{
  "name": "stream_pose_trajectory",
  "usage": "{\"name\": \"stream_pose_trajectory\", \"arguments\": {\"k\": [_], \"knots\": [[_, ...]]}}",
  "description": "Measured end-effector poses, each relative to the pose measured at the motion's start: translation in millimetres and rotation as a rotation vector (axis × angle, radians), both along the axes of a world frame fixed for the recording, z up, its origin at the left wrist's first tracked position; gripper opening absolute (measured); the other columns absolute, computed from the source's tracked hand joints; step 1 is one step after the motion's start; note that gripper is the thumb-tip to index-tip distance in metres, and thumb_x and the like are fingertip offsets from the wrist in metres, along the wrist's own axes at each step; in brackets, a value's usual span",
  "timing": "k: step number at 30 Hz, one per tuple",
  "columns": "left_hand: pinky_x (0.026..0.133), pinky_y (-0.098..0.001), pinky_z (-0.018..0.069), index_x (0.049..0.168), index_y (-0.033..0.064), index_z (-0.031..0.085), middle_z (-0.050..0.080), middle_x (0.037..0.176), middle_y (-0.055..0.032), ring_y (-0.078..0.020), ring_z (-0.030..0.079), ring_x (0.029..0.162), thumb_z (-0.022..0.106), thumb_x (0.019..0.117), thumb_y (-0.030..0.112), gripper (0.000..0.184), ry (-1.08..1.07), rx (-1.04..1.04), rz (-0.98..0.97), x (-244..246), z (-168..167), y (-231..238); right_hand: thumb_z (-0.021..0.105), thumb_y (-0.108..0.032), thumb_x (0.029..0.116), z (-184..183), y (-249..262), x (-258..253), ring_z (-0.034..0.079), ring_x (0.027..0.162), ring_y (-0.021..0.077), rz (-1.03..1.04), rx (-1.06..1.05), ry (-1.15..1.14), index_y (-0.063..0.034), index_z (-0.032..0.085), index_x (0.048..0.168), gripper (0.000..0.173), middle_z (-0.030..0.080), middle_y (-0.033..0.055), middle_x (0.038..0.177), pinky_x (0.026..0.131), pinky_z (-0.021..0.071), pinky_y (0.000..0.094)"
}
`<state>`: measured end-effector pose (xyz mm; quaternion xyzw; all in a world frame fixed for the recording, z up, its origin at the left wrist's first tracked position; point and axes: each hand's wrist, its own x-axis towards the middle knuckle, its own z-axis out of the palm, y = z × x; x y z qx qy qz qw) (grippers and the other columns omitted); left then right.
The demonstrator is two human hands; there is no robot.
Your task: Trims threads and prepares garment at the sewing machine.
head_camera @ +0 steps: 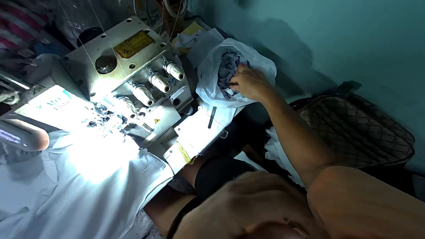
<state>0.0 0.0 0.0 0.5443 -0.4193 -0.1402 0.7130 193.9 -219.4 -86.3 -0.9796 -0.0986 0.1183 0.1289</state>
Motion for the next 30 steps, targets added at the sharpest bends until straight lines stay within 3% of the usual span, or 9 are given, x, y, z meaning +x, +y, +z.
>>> {"name": "stream_pose_trajectory", "arguments": {"k": [4, 7, 10, 15, 18, 20, 21, 24, 30], "knots": [[0.095, -0.0198, 0.0517, 0.101, 0.0042, 0.066, 0.069, 0.103, -0.0005, -0.0012, 0.063, 0.104, 0.047, 0.1098, 0.023, 0.029, 0.050, 0.211, 0.221, -1, -40, 47, 0.061, -0.009, 0.1003, 3, -17, 4, 0.061, 0.100, 0.0362, -0.091, 0.401, -0.096, 0.0101, 0.069, 0.098, 0.021, 0.062, 0.0259, 0.109, 0.088, 0.0481, 0.0540], [0.086, -0.0170, 0.0552, 0.105, 0.0141, 0.070, 0.071, 0.100, 0.0107, 0.0028, 0.066, 0.095, 0.051, 0.1077, 0.024, 0.021, 0.231, 0.205, 0.372, -1, -64, 60, 0.065, -0.010, 0.0984, 7, -16, 0, 0.047, 0.061, 0.0067, -0.274, 0.634, -0.093, 0.0020, 0.068, 0.096, 0.013, 0.057, 0.0043, 0.078, 0.059, 0.0426, 0.0254], [0.078, -0.0194, 0.0564, 0.104, 0.0090, 0.072, 0.071, 0.091, 0.0089, -0.0002, 0.066, 0.083, 0.057, 0.1027, 0.009, 0.015, 0.409, 0.172, 0.553, 3, -76, 48, 0.067, -0.005, 0.0958, 17, -5, -13, 0.039, 0.047, -0.0025, -0.400, 0.922, -0.032, -0.0023, 0.067, 0.095, 0.003, 0.055, -0.0050, 0.070, 0.046, 0.0366, 0.0141], [0.074, -0.0202, 0.0552, 0.101, 0.0020, 0.072, 0.069, 0.081, 0.0043, -0.0023, 0.065, 0.076, 0.054, 0.1000, 0.001, 0.018, 0.687, 0.155, 0.750, 29, -79, 18, 0.065, -0.001, 0.0949, 18, 20, -37, 0.044, 0.048, -0.0038, -0.298, 1.122, -0.060, -0.0052, 0.066, 0.095, 0.004, 0.056, -0.0087, 0.068, 0.046, 0.0396, 0.0123], [0.085, -0.0262, 0.0546, 0.119, -0.0003, 0.067, 0.069, 0.101, -0.0008, -0.0061, 0.065, 0.091, 0.055, 0.1039, 0.009, 0.022, 0.772, 0.143, 0.777, 49, -80, 3, 0.062, -0.003, 0.0947, 9, 34, -51, 0.045, 0.048, -0.0036, -0.251, 1.219, -0.062, -0.0084, 0.064, 0.097, 0.007, 0.054, -0.0114, 0.063, 0.046, 0.0403, 0.0136], [0.093, -0.0305, 0.0521, 0.131, 0.0008, 0.062, 0.067, 0.118, -0.0033, -0.0087, 0.063, 0.106, 0.055, 0.1046, 0.015, 0.031, 0.779, 0.066, 0.764, 56, -80, -4, 0.063, -0.002, 0.0924, 4, 49, -71, 0.047, 0.051, -0.0042, -0.163, 1.276, -0.075, -0.0104, 0.066, 0.096, 0.009, 0.060, -0.0115, 0.074, 0.048, 0.0424, 0.0142], [0.094, -0.0308, 0.0522, 0.129, 0.0025, 0.063, 0.068, 0.118, -0.0021, -0.0084, 0.063, 0.107, 0.056, 0.1034, 0.015, 0.030, 0.764, -0.002, 0.775, 58, -82, -6, 0.064, -0.002, 0.0918, 1, 56, -82, 0.048, 0.053, -0.0045, -0.104, 1.298, -0.081, -0.0107, 0.068, 0.096, 0.011, 0.065, -0.0095, 0.085, 0.048, 0.0437, 0.0133], [0.085, -0.0265, 0.0563, 0.098, 0.0078, 0.073, 0.072, 0.093, 0.0023, -0.0053, 0.067, 0.089, 0.060, 0.1016, 0.010, 0.013, 0.660, -0.139, 0.897, 55, -88, -1, 0.066, 0.000, 0.0907, -10, 80, -107, 0.051, 0.058, -0.0046, 0.048, 1.336, -0.066, -0.0081, 0.071, 0.091, 0.009, 0.066, -0.0050, 0.092, 0.049, 0.0437, 0.0113], [0.073, -0.0171, 0.0543, 0.092, 0.0000, 0.070, 0.066, 0.086, 0.0014, 0.0007, 0.062, 0.078, 0.063, 0.0976, 0.003, 0.009, 0.182, 0.303, 0.901, 30, -86, 66, 0.068, -0.008, 0.0897, 5, 96, -108, 0.052, 0.071, -0.0061, 0.323, 1.128, -0.051, -0.0045, 0.070, 0.098, 0.010, 0.066, -0.0023, 0.098, 0.058, 0.0420, 0.0080]]}}
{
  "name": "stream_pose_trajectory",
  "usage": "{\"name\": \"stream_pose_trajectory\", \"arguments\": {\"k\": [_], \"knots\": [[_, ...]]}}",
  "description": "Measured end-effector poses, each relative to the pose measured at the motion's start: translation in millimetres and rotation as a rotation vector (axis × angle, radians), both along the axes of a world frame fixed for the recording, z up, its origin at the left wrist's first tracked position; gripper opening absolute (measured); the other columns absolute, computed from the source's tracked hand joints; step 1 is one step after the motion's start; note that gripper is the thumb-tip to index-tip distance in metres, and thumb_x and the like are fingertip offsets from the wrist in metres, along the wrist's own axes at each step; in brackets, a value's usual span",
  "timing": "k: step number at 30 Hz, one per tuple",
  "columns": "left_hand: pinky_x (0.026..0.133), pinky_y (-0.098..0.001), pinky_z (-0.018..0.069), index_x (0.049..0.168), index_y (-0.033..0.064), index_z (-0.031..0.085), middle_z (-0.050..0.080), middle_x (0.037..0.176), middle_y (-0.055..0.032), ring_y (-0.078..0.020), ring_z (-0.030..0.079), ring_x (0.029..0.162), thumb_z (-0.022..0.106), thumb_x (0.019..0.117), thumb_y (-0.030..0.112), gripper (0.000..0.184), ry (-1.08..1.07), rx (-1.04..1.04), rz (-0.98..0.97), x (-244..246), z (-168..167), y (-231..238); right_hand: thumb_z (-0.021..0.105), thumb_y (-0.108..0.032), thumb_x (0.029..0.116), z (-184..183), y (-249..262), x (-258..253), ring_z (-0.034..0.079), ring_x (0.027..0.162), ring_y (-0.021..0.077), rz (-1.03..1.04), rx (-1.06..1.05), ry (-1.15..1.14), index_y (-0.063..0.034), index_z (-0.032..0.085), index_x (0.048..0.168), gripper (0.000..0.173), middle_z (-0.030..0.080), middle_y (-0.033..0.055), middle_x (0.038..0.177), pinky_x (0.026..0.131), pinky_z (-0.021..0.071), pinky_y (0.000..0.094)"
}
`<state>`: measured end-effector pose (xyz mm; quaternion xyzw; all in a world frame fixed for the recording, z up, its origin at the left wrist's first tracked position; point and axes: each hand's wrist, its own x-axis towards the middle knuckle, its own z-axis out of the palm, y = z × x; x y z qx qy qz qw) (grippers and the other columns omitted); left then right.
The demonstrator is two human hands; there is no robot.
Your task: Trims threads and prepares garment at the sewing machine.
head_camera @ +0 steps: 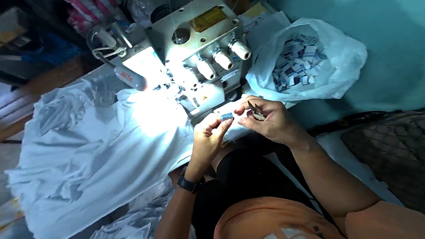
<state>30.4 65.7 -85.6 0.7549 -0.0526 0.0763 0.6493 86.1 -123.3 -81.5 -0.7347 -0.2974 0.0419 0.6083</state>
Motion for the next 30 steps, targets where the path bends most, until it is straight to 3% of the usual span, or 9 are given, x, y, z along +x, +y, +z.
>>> {"name": "stream_pose_trajectory", "arguments": {"k": [4, 8, 12, 15, 20, 23, 25, 27, 30], "knots": [[0.080, -0.0181, 0.0541, 0.091, -0.0042, 0.071, 0.067, 0.087, -0.0051, -0.0024, 0.064, 0.082, 0.067, 0.0935, 0.001, 0.007, -0.059, 0.237, -0.093, -11, 5, 25, 0.069, -0.016, 0.0906, 13, 20, 4, 0.053, 0.070, -0.0038, 0.079, -0.124, -0.068, -0.0048, 0.071, 0.100, 0.015, 0.064, -0.0008, 0.097, 0.058, 0.0451, 0.0087], [0.077, -0.0185, 0.0561, 0.097, -0.0039, 0.072, 0.071, 0.085, -0.0040, -0.0020, 0.067, 0.078, 0.071, 0.0905, 0.002, 0.009, -0.077, 0.266, 0.048, -22, 10, 31, 0.067, -0.011, 0.0917, 12, 40, 2, 0.053, 0.070, -0.0016, 0.077, -0.100, -0.164, -0.0057, 0.068, 0.078, 0.015, 0.059, -0.0005, 0.080, 0.061, 0.0418, 0.0106], [0.073, -0.0155, 0.0547, 0.094, -0.0042, 0.070, 0.069, 0.084, -0.0002, 0.0014, 0.063, 0.075, 0.070, 0.0890, -0.003, 0.006, -0.225, 0.166, 0.247, -30, 2, 32, 0.066, -0.005, 0.0939, 14, 50, -9, 0.055, 0.069, -0.0040, 0.049, 0.011, 0.008, -0.0051, 0.071, 0.091, 0.006, 0.061, -0.0035, 0.083, 0.060, 0.0456, 0.0084], [0.079, -0.0246, 0.0453, 0.091, 0.0010, 0.076, 0.064, 0.079, -0.0047, -0.0091, 0.058, 0.079, 0.075, 0.0909, 0.008, 0.007, -0.422, 0.523, 0.400, -39, -2, 40, 0.062, -0.010, 0.0979, 16, 54, -19, 0.045, 0.047, -0.0041, -0.062, 0.030, 0.315, -0.0139, 0.067, 0.081, 0.017, 0.061, -0.0084, 0.065, 0.042, 0.0357, 0.0112], [0.093, -0.0398, 0.0372, 0.092, 0.0104, 0.075, 0.065, 0.099, -0.0090, -0.0232, 0.057, 0.100, 0.072, 0.0933, 0.011, 0.003, -0.647, 0.935, 0.369, -51, -3, 48, 0.067, -0.007, 0.0933, 15, 66, -29, 0.041, 0.040, -0.0006, 0.015, 0.074, 0.592, -0.0131, 0.065, 0.071, 0.023, 0.058, -0.0053, 0.056, 0.038, 0.0330, 0.0147], [0.104, -0.0467, 0.0374, 0.090, 0.0070, 0.075, 0.071, 0.115, -0.0152, -0.0280, 0.061, 0.118, 0.070, 0.0964, 0.015, 0.011, -0.499, 0.865, 0.247, -54, 6, 49, 0.068, -0.004, 0.0900, 15, 69, -29, 0.045, 0.043, -0.0030, 0.042, -0.006, 0.325, -0.0117, 0.068, 0.077, 0.016, 0.056, -0.0076, 0.056, 0.039, 0.0363, 0.0131], [0.111, -0.0502, 0.0400, 0.088, 0.0007, 0.075, 0.075, 0.110, -0.0149, -0.0229, 0.069, 0.115, 0.070, 0.0938, 0.010, 0.012, -0.348, 0.661, 0.175, -55, 10, 51, 0.067, -0.006, 0.0911, 15, 68, -27, 0.043, 0.045, -0.0043, 0.101, -0.057, 0.177, -0.0102, 0.068, 0.078, 0.014, 0.054, -0.0083, 0.058, 0.040, 0.0346, 0.0122], [0.109, -0.0433, 0.0462, 0.087, -0.0015, 0.074, 0.077, 0.096, -0.0103, -0.0141, 0.072, 0.099, 0.072, 0.0900, 0.003, 0.006, -0.271, 0.467, 0.168, -57, 9, 54, 0.066, -0.008, 0.0937, 14, 68, -27, 0.043, 0.045, -0.0044, 0.131, -0.064, 0.162, -0.0104, 0.068, 0.078, 0.016, 0.053, -0.0085, 0.058, 0.041, 0.0340, 0.0119], [0.095, -0.0291, 0.0536, 0.087, -0.0025, 0.073, 0.075, 0.093, -0.0064, -0.0090, 0.070, 0.095, 0.072, 0.0888, -0.001, 0.003, -0.242, 0.260, 0.217, -58, 5, 54, 0.065, -0.007, 0.0939, 12, 68, -29, 0.044, 0.046, -0.0050, 0.138, -0.014, 0.225, -0.0114, 0.069, 0.082, 0.013, 0.055, -0.0098, 0.059, 0.041, 0.0351, 0.0114]]}}
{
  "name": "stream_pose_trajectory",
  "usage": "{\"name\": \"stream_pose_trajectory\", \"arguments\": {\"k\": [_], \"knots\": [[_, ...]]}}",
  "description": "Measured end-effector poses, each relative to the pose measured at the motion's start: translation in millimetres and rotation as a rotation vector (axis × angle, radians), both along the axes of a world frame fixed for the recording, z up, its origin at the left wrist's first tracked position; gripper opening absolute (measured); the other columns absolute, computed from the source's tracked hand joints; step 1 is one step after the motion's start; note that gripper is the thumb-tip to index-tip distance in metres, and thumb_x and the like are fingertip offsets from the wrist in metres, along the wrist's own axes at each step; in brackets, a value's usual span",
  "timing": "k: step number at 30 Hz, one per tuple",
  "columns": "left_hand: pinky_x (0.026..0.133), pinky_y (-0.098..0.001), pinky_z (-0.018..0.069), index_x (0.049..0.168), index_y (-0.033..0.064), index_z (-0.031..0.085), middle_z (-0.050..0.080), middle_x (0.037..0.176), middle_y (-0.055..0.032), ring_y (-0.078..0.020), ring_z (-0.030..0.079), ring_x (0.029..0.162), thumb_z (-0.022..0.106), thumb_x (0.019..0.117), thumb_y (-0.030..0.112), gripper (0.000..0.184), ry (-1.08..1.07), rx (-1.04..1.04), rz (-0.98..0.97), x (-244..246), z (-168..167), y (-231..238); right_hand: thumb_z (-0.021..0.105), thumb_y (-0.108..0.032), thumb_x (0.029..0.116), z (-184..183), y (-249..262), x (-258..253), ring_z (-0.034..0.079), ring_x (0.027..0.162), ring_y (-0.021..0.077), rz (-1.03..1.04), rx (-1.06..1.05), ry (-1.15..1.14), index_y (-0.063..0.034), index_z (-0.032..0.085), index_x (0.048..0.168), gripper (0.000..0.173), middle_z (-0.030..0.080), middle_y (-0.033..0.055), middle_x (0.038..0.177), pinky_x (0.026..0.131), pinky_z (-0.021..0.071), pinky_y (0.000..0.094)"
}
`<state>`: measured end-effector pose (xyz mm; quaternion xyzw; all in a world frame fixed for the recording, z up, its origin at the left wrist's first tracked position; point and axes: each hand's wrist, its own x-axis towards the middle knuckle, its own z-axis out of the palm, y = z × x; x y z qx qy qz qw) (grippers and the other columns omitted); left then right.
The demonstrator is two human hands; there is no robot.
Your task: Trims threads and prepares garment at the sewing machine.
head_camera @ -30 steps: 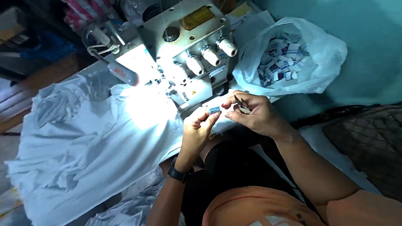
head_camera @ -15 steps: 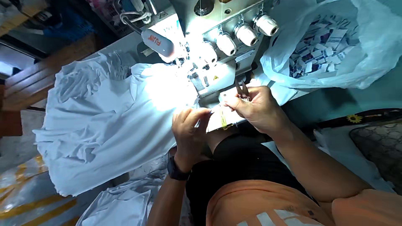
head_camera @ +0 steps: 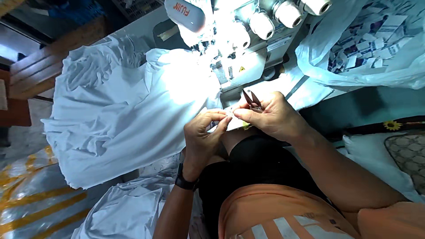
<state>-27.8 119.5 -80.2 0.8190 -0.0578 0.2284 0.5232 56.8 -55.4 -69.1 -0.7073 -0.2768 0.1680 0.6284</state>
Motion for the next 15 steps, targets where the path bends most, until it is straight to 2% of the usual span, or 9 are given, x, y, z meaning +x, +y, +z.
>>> {"name": "stream_pose_trajectory", "arguments": {"k": [2, 5, 8, 12, 15], "knots": [[0.084, -0.0228, 0.0559, 0.087, -0.0021, 0.072, 0.073, 0.091, -0.0038, -0.0060, 0.068, 0.090, 0.071, 0.0882, -0.003, 0.001, 0.012, -0.093, 0.010, -1, -1, -3, 0.067, -0.005, 0.0912, -3, 0, -3, 0.048, 0.050, -0.0053, -0.009, 0.035, 0.029, -0.0100, 0.072, 0.087, 0.008, 0.060, -0.0098, 0.065, 0.044, 0.0393, 0.0105], [0.079, -0.0205, 0.0564, 0.085, -0.0003, 0.071, 0.072, 0.088, -0.0010, -0.0038, 0.068, 0.086, 0.071, 0.0865, -0.005, 0.005, 0.032, -0.171, 0.056, 0, -4, -9, 0.068, -0.002, 0.0889, -5, 5, -8, 0.050, 0.051, -0.0057, -0.066, 0.066, 0.029, -0.0081, 0.072, 0.087, 0.008, 0.061, -0.0093, 0.066, 0.046, 0.0412, 0.0098], [0.076, -0.0203, 0.0567, 0.082, 0.0029, 0.069, 0.072, 0.086, 0.0011, -0.0030, 0.068, 0.084, 0.070, 0.0858, -0.005, 0.008, 0.044, -0.215, 0.117, 0, -6, -15, 0.069, 0.000, 0.0883, -6, 10, -11, 0.048, 0.050, -0.0063, -0.121, 0.076, 0.012, -0.0079, 0.072, 0.084, 0.009, 0.061, -0.0093, 0.065, 0.046, 0.0400, 0.0095], [0.084, -0.0236, 0.0571, 0.080, 0.0059, 0.068, 0.073, 0.086, 0.0028, -0.0032, 0.069, 0.086, 0.070, 0.0836, -0.003, 0.010, 0.055, -0.226, 0.196, 0, -11, -21, 0.068, -0.001, 0.0876, -11, 14, -13, 0.048, 0.051, -0.0064, -0.151, 0.070, -0.023, -0.0078, 0.070, 0.081, 0.010, 0.060, -0.0086, 0.066, 0.047, 0.0402, 0.0090], [0.074, -0.0202, 0.0579, 0.079, 0.0053, 0.066, 0.072, 0.087, 0.0014, -0.0029, 0.069, 0.084, 0.069, 0.0841, -0.005, 0.012, 0.052, -0.252, 0.207, 0, -15, -25, 0.068, -0.002, 0.0880, -12, 16, -16, 0.047, 0.051, -0.0064, -0.187, 0.029, -0.024, -0.0089, 0.068, 0.080, 0.011, 0.058, -0.0083, 0.065, 0.046, 0.0386, 0.0094]]}}
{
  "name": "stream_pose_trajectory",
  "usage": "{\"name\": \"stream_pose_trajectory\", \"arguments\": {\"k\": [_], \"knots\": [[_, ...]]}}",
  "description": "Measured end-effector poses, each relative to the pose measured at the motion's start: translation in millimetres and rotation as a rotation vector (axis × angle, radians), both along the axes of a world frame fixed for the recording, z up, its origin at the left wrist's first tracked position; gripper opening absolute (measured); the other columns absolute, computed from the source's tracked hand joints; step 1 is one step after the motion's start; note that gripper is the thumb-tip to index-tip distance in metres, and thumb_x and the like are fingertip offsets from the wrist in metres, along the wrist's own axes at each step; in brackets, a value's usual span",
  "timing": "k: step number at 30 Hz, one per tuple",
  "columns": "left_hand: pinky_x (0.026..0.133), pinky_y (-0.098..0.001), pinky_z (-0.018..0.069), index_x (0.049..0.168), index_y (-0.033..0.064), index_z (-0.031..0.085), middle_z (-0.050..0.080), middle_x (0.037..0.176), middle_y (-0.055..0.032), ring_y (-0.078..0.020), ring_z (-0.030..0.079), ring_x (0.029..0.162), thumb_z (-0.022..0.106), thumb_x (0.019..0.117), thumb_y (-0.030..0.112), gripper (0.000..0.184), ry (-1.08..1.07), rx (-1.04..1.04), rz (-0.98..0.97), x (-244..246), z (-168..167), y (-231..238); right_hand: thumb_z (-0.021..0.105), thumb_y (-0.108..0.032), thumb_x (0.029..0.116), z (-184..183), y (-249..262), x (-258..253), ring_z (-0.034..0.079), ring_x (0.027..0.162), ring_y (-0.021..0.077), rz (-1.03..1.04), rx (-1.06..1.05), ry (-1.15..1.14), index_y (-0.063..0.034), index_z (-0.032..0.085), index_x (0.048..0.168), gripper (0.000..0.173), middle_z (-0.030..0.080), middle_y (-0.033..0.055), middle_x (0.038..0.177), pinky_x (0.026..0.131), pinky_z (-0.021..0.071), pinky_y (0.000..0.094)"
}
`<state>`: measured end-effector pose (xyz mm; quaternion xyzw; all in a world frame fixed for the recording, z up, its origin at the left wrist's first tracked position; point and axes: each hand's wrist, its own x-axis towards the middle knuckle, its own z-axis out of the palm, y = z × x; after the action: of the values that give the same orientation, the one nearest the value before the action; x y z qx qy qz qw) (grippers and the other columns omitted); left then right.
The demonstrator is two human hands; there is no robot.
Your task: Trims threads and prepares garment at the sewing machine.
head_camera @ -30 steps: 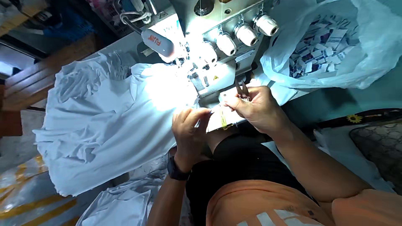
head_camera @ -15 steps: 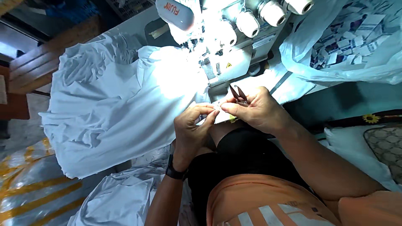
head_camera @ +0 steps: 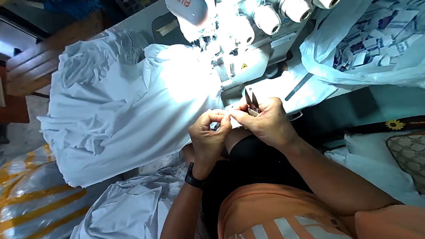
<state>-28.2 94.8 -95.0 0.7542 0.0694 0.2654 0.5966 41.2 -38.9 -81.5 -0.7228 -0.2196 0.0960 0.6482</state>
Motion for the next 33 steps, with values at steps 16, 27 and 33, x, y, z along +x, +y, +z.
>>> {"name": "stream_pose_trajectory", "arguments": {"k": [16, 27, 33], "knots": [[0.065, -0.0156, 0.0539, 0.076, 0.0083, 0.061, 0.070, 0.087, 0.0013, -0.0006, 0.066, 0.081, 0.066, 0.0841, -0.005, 0.016, -0.028, -0.079, 0.113, 1, -10, -6, 0.066, -0.006, 0.0950, -19, -1, -19, 0.052, 0.051, -0.0011, 0.078, 0.169, 0.362, -0.0100, 0.061, 0.101, 0.009, 0.065, -0.0047, 0.080, 0.046, 0.0454, 0.0127], [0.075, -0.0171, 0.0549, 0.075, 0.0098, 0.062, 0.070, 0.087, 0.0035, -0.0011, 0.066, 0.086, 0.066, 0.0831, -0.004, 0.017, -0.056, -0.143, 0.072, 1, -14, -6, 0.066, -0.004, 0.0953, -16, 1, -19, 0.052, 0.048, -0.0011, 0.094, 0.260, 0.428, -0.0092, 0.064, 0.096, 0.006, 0.065, -0.0043, 0.074, 0.043, 0.0455, 0.0129], [0.081, -0.0204, 0.0559, 0.077, 0.0111, 0.063, 0.069, 0.086, 0.0053, -0.0019, 0.066, 0.088, 0.066, 0.0838, -0.003, 0.016, -0.053, -0.160, 0.032, 0, -16, -3, 0.064, -0.002, 0.0962, -17, 1, -19, 0.050, 0.046, -0.0006, 0.101, 0.293, 0.453, -0.0092, 0.064, 0.093, 0.008, 0.064, -0.0034, 0.072, 0.042, 0.0441, 0.0131]]}}
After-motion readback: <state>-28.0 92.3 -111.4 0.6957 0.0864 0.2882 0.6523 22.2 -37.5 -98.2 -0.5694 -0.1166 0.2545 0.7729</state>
